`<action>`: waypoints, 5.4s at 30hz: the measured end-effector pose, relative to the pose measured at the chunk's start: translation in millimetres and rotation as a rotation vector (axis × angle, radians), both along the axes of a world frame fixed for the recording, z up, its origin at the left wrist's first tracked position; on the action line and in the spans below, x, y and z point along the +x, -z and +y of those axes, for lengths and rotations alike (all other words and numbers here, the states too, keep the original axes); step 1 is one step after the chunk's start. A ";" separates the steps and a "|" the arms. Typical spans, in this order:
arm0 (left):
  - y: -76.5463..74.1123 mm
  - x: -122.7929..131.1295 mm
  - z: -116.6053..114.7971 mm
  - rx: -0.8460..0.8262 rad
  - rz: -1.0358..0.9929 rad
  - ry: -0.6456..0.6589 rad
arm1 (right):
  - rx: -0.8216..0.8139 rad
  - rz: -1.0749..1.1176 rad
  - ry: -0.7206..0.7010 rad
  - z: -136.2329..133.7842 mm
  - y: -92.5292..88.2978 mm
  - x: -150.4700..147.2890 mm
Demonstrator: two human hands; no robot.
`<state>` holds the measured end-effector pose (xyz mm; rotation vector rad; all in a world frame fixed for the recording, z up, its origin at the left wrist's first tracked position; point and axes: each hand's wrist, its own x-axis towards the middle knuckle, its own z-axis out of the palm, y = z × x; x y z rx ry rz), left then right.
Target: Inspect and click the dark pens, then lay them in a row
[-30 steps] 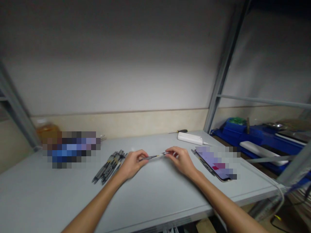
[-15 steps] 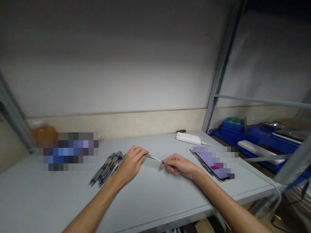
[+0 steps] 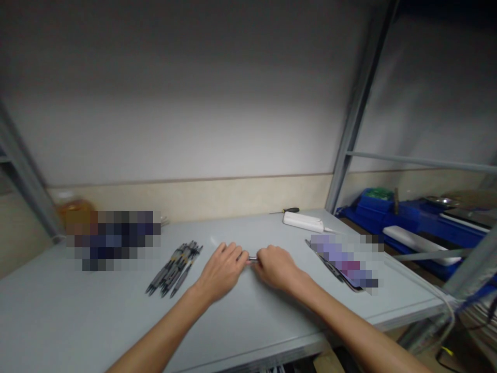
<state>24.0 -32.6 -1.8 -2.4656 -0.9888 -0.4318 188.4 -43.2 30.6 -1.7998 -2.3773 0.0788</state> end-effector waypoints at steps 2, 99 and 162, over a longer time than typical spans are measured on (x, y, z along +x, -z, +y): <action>0.7 1.8 -2.7 -0.060 -0.021 -0.024 | 0.029 -0.077 0.027 2.5 3.9 -6.7; 9.1 -20.7 33.9 -0.616 -1.139 -0.127 | -0.011 1.293 -0.205 48.4 23.0 39.1; 12.2 -25.2 38.1 -0.725 -1.302 0.016 | -0.041 1.102 -0.212 43.1 20.0 35.5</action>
